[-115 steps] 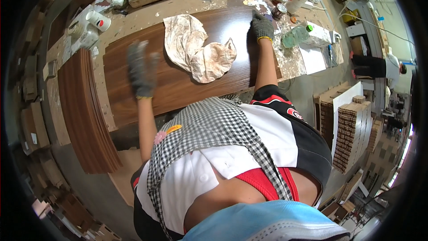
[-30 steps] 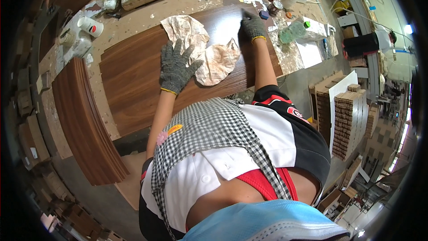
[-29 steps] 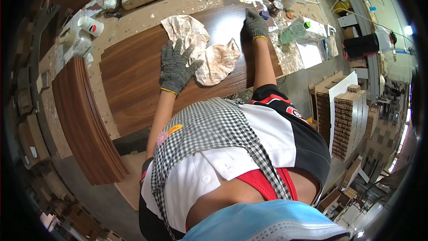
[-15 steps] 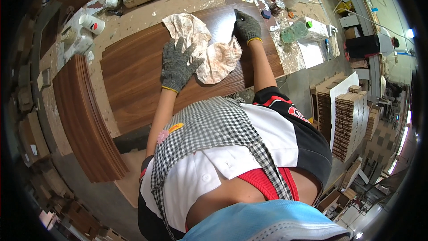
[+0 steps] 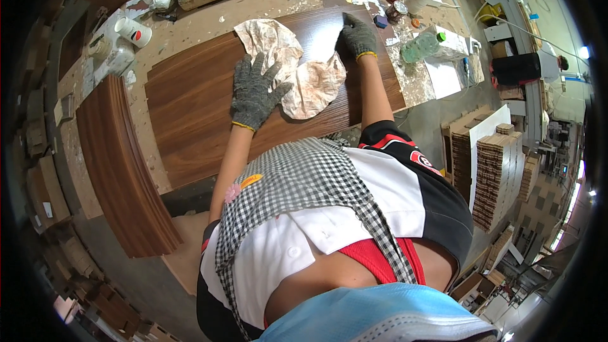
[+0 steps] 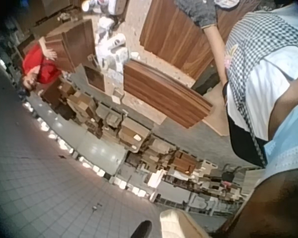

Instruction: The person wipes the surfaces and edges of wooden panels with a cloth, flipping and rotating the panels to clean both sides.

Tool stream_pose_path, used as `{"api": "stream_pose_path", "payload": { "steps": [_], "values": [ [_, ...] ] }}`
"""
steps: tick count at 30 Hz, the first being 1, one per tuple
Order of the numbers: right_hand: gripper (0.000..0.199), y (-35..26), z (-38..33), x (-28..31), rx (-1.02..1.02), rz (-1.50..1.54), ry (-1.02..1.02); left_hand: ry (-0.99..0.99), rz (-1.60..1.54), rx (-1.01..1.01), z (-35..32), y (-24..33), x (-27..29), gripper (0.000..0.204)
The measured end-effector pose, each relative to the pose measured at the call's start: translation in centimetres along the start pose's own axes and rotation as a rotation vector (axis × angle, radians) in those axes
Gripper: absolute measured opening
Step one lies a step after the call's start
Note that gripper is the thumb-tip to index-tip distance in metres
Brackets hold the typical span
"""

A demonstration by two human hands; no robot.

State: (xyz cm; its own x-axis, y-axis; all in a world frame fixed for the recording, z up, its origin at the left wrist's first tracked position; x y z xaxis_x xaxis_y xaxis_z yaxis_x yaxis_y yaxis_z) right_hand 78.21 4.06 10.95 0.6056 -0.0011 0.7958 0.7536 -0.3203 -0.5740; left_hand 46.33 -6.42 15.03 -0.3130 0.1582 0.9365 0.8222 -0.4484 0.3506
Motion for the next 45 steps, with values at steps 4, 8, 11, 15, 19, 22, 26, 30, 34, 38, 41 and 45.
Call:
{"api": "stream_pose_path", "payload": {
  "steps": [4,8,11,15,19,22,26,30,34,38,41,45],
  "values": [
    [0.04,0.9,0.8,0.1,0.003,0.02,0.021,0.007,-0.002,-0.003,-0.1,-0.1,0.1,0.061],
    [0.039,-0.8,0.0,-0.3,0.03,-0.038,-0.004,0.02,0.008,-0.013,-0.1,0.0,0.2,0.06],
    [0.04,1.0,0.5,-0.5,-0.011,0.038,-0.036,0.026,0.005,-0.019,0.0,0.1,0.1,0.06],
    [0.038,0.5,-0.6,-0.5,-0.052,0.017,0.028,0.003,-0.037,-0.013,0.2,0.0,-0.1,0.063],
    [0.043,-8.0,-4.4,-3.3,0.122,-0.139,-0.168,0.027,-0.04,-0.019,-0.1,-0.1,0.1,0.062],
    [0.04,-3.5,-2.9,-2.6,-0.041,0.045,-0.115,0.022,-0.047,-0.019,0.0,-0.2,0.1,0.061],
    [0.041,-3.9,-3.1,-1.4,0.007,-0.011,-0.02,0.059,-0.068,-0.031,-0.2,-0.2,0.4,0.062],
    [0.043,-10.2,-4.8,-6.0,0.174,-0.096,-0.163,0.023,-0.075,-0.205,-0.3,1.7,0.7,0.078],
    [0.045,-10.8,-4.8,-6.9,0.2,-0.085,-0.196,-0.003,-0.104,-0.316,-1.8,3.1,0.1,0.073],
    [0.046,-9.5,-4.0,-6.8,0.18,-0.048,-0.163,-0.012,-0.191,-0.24,-4.7,0.7,-0.1,0.058],
    [0.046,-12.0,-5.2,-9.0,0.26,-0.158,-0.192,0.156,-0.231,-0.045,-8.1,-2.7,3.7,0.051],
    [0.048,-10.9,-4.8,-9.4,0.283,-0.069,-0.188,0.477,-0.003,0.436,-16.6,-11.2,8.6,0.041]
  ]
}}
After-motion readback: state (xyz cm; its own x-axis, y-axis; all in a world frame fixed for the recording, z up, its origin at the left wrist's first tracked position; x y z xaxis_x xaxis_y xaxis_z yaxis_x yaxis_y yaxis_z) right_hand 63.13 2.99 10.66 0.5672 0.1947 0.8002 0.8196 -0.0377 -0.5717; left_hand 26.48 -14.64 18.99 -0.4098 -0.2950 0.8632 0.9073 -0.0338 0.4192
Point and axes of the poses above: each hand's wrist, its own z-axis towards the middle knuckle, its own x-axis out of the back of the hand, y = z × x, the point moved 10 cm from there along z, towards the middle knuckle, and after that the axes turned 10 degrees about -y, right-handed, at the moved point
